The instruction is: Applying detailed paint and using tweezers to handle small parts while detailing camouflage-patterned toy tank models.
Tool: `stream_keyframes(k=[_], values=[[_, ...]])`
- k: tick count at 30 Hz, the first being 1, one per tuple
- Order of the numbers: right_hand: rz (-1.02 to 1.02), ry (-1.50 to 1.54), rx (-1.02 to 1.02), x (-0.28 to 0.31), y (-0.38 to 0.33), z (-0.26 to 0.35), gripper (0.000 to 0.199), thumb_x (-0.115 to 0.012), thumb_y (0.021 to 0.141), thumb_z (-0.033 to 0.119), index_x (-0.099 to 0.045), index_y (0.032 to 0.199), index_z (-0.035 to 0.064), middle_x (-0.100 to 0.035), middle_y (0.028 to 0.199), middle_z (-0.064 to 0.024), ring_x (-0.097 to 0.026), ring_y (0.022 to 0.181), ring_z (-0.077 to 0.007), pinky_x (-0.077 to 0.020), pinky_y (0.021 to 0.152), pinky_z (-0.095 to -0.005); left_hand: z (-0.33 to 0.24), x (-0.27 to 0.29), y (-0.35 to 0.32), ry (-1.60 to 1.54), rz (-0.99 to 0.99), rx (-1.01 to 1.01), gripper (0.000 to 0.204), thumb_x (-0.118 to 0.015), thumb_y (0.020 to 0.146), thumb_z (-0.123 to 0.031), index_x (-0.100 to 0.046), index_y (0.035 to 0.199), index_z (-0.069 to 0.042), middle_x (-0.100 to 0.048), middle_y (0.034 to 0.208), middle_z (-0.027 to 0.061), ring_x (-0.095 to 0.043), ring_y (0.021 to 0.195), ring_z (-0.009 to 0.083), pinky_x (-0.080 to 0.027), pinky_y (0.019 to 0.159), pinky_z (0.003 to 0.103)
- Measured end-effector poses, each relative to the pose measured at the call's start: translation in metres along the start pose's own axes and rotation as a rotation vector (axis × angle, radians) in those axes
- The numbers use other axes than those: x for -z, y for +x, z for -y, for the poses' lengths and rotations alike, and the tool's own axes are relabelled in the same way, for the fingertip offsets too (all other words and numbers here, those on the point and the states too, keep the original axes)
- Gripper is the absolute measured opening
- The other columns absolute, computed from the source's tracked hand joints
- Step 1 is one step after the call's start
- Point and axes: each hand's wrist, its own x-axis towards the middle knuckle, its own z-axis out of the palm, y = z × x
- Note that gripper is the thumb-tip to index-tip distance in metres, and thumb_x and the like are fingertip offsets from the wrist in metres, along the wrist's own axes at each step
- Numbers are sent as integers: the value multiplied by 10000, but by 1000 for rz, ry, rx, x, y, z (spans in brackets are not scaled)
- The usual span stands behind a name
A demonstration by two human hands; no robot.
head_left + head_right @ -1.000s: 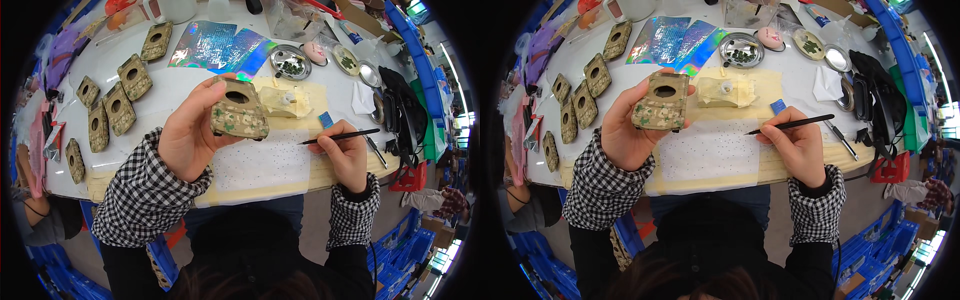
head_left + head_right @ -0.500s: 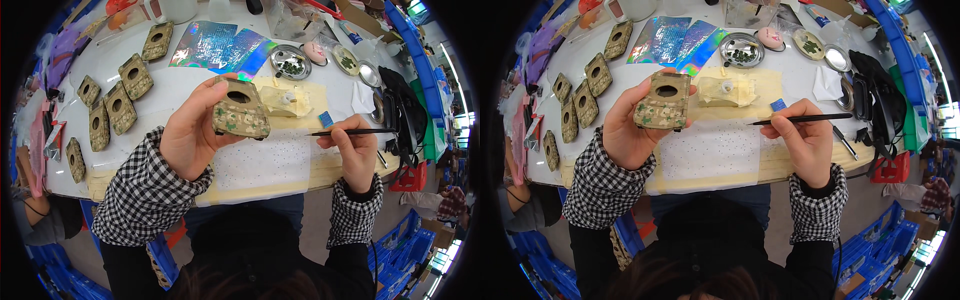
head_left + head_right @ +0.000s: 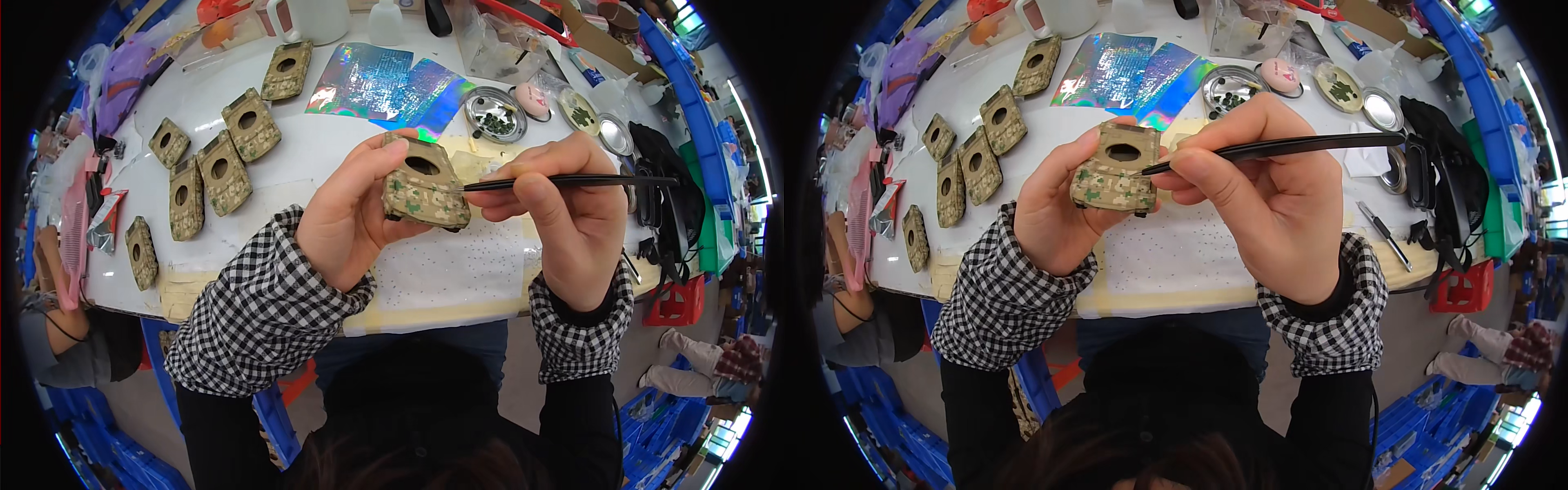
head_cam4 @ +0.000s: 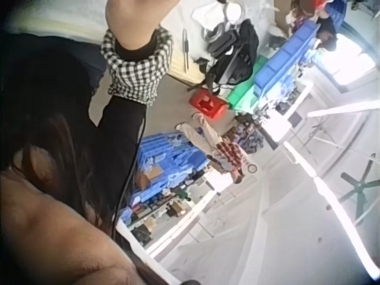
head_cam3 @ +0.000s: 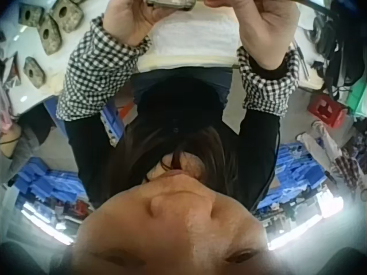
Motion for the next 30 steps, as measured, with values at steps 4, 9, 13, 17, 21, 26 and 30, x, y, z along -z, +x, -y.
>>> stream_keyframes(k=[4, 9, 13, 17, 21, 26, 30], values=[[-13, 2, -11, -2, 0, 0, 187, -537, 928, 140, -462, 908, -30, -606, 843, -154, -678, 752, -240, -572, 631, -287, -1, 0, 0, -1, -1, 20, 408, -378, 951, -290, -444, 1253, -23, -577, 1177, 163, -600, 1039, 254, -507, 886, 398], [-14, -31, 4, -2, -1, -1, 191, -538, 928, 140, -468, 897, -35, -604, 836, -157, -676, 751, -237, -575, 635, -290, -1, -1, -1, 2, -4, 21, 402, -376, 950, -285, -447, 1248, -25, -578, 1175, 163, -602, 1033, 256, -507, 886, 388], [-10, -20, 6, -2, -1, -1, 183, -540, 924, 129, -469, 898, -37, -602, 837, -160, -674, 753, -241, -577, 644, -293, -1, -1, -1, 11, 2, 15, 401, -378, 949, -283, -448, 1248, -26, -581, 1171, 162, -606, 1024, 254, -510, 882, 384], [-6, -21, 5, -1, -1, -1, 173, -540, 922, 118, -469, 904, -38, -599, 841, -160, -673, 756, -244, -577, 649, -295, -1, 0, 0, -5, 5, 20, 404, -379, 949, -281, -445, 1254, -25, -582, 1170, 163, -608, 1023, 253, -512, 881, 384], [3, -26, 14, -1, -1, -1, 166, -541, 921, 111, -471, 905, -38, -598, 841, -161, -672, 761, -245, -576, 655, -297, -1, 0, -1, -2, 7, 22, 407, -380, 949, -281, -442, 1260, -25, -582, 1171, 164, -609, 1026, 250, -517, 879, 379], [9, -29, 19, -1, -1, -2, 164, -545, 918, 106, -472, 904, -40, -599, 843, -164, -672, 763, -245, -574, 663, -300, -1, 1, 0, 0, 8, 21, 409, -383, 949, -283, -440, 1262, -25, -583, 1169, 164, -609, 1028, 247, -521, 874, 373], [16, -33, 23, 0, -1, -3, 165, -548, 916, 104, -472, 903, -42, -599, 845, -166, -671, 762, -245, -574, 663, -302, -1, 0, 0, 8, 14, 18, 413, -383, 949, -284, -434, 1266, -24, -582, 1166, 169, -608, 1030, 249, -521, 876, 374]])
